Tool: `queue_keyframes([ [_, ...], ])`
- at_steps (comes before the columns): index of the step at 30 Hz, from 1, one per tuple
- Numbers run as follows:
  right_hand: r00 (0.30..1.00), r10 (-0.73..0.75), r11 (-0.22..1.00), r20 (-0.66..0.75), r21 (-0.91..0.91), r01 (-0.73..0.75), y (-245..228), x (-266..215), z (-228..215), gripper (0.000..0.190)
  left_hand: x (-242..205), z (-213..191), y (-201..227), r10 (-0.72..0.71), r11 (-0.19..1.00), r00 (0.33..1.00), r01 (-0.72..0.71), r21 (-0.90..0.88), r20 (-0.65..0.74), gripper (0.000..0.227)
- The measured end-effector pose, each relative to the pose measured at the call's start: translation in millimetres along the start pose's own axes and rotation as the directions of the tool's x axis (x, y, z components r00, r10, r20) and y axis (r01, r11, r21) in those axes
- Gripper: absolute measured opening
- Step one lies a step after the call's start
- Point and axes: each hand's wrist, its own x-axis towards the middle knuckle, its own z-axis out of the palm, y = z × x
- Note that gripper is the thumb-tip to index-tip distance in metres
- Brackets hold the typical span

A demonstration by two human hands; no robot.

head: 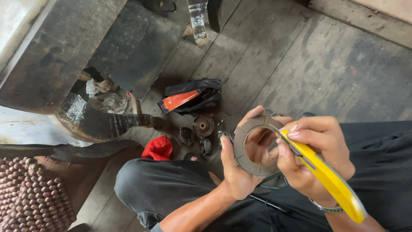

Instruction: The person holds a circular rubber object in their left hand and uses a yellow utility knife in their right hand to cut along the inner edge of the object. The person rotates the object while cutting to follow the circular shape.

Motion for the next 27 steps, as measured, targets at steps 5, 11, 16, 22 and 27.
queue_keyframes([
  [5, 0.996, -0.09, 0.988, -0.027, -0.132, 0.085, -0.7, 0.5, 3.6, 0.016, 0.9, -3.3, -7.6, 0.108, 0.991, 0.991, -0.114, 0.077, 0.081, 0.069],
  [11, 0.995, -0.089, 0.988, -0.049, -0.129, 0.083, 2.3, -6.0, 5.9, 0.017, -1.7, -4.1, -12.1, 0.05, 0.995, 0.994, -0.058, 0.083, 0.098, 0.077],
  [16, 0.992, -0.114, 0.989, -0.047, -0.101, 0.109, 5.6, -7.9, 8.3, 0.015, -3.0, -1.2, -11.6, 0.049, 0.995, 0.997, -0.054, 0.088, 0.06, 0.08],
  [22, 0.986, -0.146, 0.984, -0.081, -0.117, 0.136, 9.3, -8.6, 13.3, 0.016, -2.4, -4.6, -13.4, 0.044, 0.996, 0.997, -0.048, 0.075, 0.061, 0.079],
  [27, 0.991, -0.131, 0.987, -0.006, -0.093, 0.13, 5.2, -6.5, 11.9, 0.012, 0.0, -1.3, -15.1, 0.141, 0.989, 0.984, -0.145, 0.028, 0.111, 0.075],
])
